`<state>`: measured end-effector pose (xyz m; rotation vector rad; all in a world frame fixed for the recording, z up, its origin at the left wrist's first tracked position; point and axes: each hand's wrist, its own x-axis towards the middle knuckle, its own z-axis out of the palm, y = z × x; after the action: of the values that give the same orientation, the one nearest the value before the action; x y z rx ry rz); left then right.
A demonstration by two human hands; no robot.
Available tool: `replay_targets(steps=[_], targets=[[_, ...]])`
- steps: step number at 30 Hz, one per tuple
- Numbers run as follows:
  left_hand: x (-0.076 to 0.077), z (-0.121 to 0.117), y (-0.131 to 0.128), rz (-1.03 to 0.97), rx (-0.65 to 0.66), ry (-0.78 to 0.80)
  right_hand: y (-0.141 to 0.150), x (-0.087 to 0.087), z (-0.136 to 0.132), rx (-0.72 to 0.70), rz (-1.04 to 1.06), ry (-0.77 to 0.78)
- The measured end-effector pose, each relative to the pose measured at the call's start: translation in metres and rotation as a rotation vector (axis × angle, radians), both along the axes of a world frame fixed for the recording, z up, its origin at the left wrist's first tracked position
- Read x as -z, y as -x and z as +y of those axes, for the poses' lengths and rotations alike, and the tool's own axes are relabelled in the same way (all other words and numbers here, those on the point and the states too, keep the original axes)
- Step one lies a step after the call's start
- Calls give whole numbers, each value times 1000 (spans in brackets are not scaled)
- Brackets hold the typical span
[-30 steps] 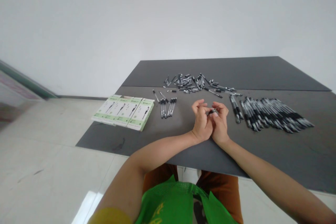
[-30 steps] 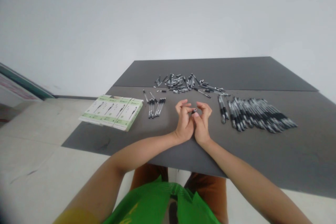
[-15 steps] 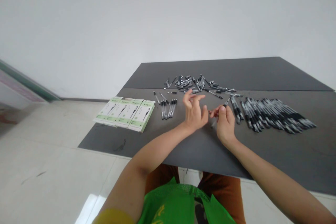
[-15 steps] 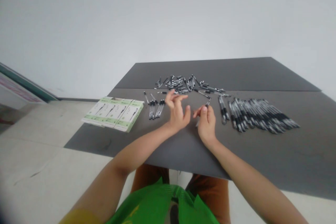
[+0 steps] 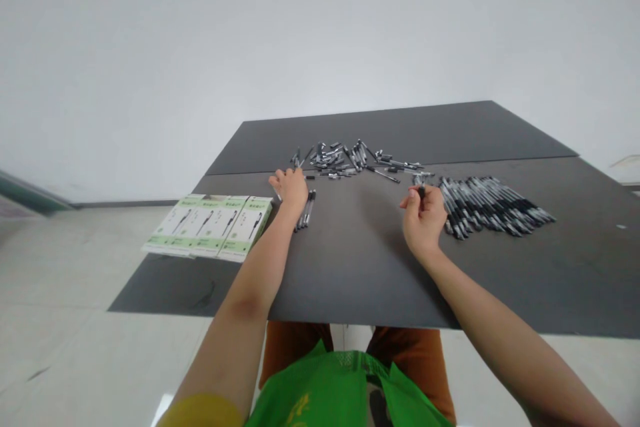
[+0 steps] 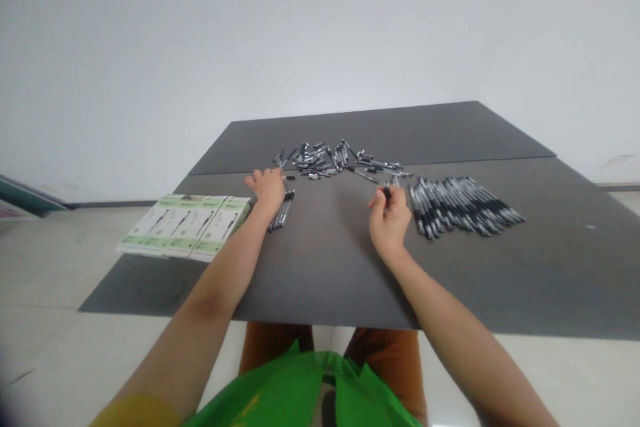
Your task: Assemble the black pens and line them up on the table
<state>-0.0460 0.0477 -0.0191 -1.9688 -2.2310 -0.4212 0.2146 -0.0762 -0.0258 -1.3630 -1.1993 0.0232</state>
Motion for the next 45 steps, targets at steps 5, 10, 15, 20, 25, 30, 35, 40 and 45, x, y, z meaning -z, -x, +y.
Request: replay_targets(steps=[5,10,15,20,25,30,35,40,45], targets=[[4,6,-6,22,-11,102,-7,2,-3,-34,-75,63],[0,2,-14,-37,-99,94,-11,3,2,-59,-81,53],[-16,-8,-21,-4,-50,93,-11,3,0,-85,-75,77],[-27,-34,-44,-25,152,12,-10,2,-1,-94,-53,79],[-11,-82,-85,-74,488,89,-9,3,1,-136,-25,88],[18,-109,-106,-74,667,38,-11,3,1,-137,-15,82],[32,-103,-99,-289,672,93,-14,1,2,-106,-13,33],[35,-99,-90,-532,624,55,-17,5,5,-132,-21,32],[32,-76,-68,-573,537,29,-21,8,12,-168,-2,-25]])
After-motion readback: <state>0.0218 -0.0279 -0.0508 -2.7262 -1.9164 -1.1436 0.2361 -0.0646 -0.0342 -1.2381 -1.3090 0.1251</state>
